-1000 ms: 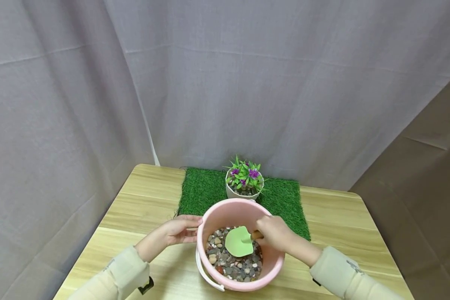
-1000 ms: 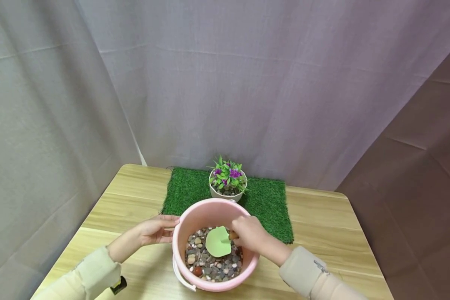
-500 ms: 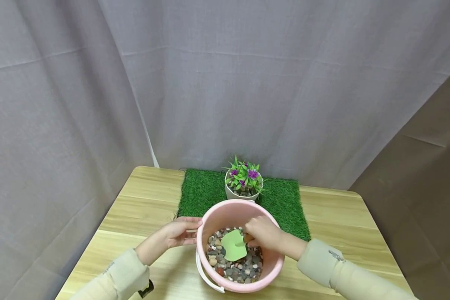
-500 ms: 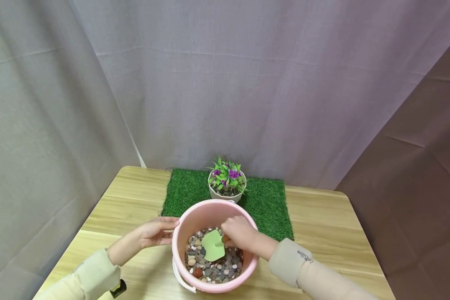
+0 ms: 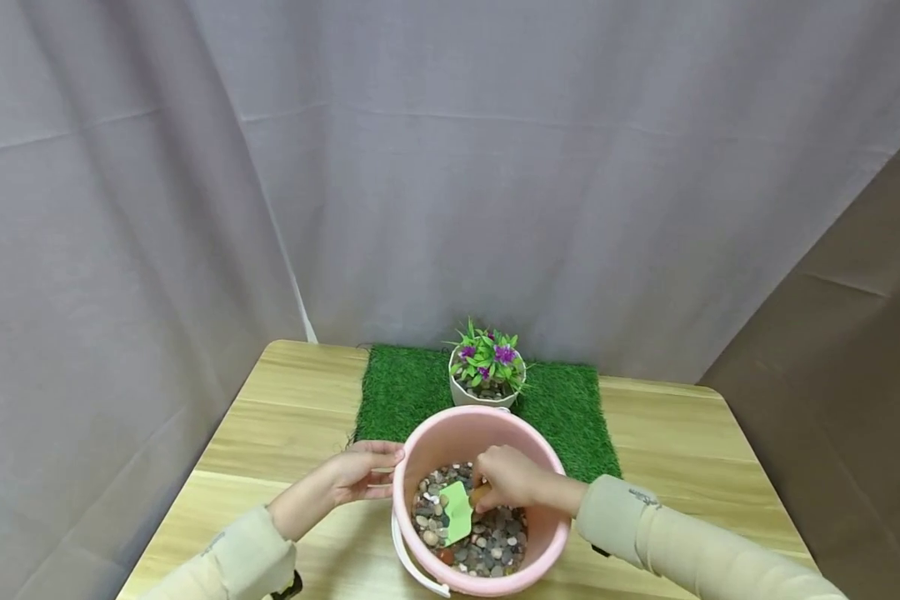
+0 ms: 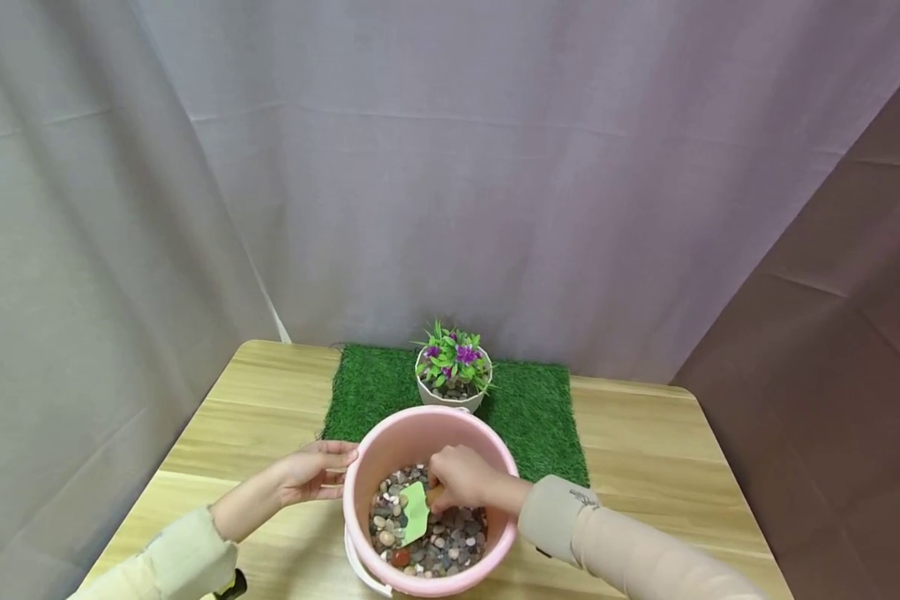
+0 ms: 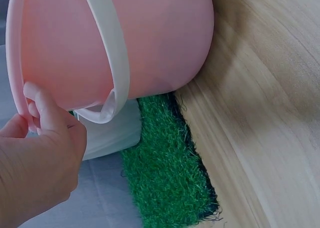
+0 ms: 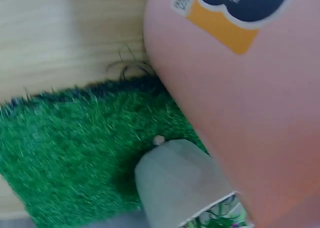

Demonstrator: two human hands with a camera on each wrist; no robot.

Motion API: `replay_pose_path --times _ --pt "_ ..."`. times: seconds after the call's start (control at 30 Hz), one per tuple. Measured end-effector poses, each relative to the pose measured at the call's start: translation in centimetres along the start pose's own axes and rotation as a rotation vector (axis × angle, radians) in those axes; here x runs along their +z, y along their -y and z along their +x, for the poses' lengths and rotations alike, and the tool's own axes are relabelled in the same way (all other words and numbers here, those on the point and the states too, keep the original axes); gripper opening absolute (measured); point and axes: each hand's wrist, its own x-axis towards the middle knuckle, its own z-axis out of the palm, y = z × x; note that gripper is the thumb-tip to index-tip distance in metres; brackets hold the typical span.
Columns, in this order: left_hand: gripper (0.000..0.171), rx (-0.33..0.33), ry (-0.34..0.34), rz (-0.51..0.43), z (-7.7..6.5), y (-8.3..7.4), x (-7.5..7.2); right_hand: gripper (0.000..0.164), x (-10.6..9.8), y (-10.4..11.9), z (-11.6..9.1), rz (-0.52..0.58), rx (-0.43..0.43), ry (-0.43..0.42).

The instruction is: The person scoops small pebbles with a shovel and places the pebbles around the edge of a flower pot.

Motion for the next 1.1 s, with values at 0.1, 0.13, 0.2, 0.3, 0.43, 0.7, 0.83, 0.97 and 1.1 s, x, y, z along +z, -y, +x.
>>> replay_pose_path --times 0.1,0.13,0.2,0.3,0.43,0.7,0.83,0.97,1.1 --pt "0.036 0.000 0.003 -0.001 -0.2 0.0 -0.2 0.014 0.1 0.0 0.1 -0.001 -0.047 -0.009" --pt "0.035 -0.001 0.004 -0.002 -0.2 0.1 -0.1 0.014 0.0 -0.2 -0.1 0.005 -0.063 -0.008" --pt "0.034 0.001 0.006 -0.002 -0.3 0.1 -0.1 0.013 -0.4 -0.5 -0.3 0.031 -0.105 -0.006" --pt "0.032 0.009 0.002 -0.005 -0.3 0.0 -0.3 0.014 -1.2 -1.1 -0.5 0.097 -0.153 -0.018" --pt "0.032 0.009 0.011 -0.011 -0.4 -0.1 -0.4 0.021 -1.8 -1.9 -1.0 0.191 -0.152 -0.014" --pt "0.031 0.004 0.001 -0.025 -0.4 0.0 -0.1 0.025 -3.1 -2.8 -2.4 0.327 -0.052 -0.056" --pt "0.033 0.002 -0.007 -0.027 -0.3 0.0 -0.1 0.025 -3.7 -3.0 -2.6 0.369 -0.034 -0.101" --pt "0.033 0.003 -0.006 -0.024 -0.1 0.0 -0.1 0.024 -3.9 -3.2 -2.9 0.424 -0.029 -0.123" --pt "0.035 0.006 0.005 -0.024 -0.1 0.1 -0.2 0.022 -4.0 -3.5 -3.3 0.468 -0.007 -0.137"
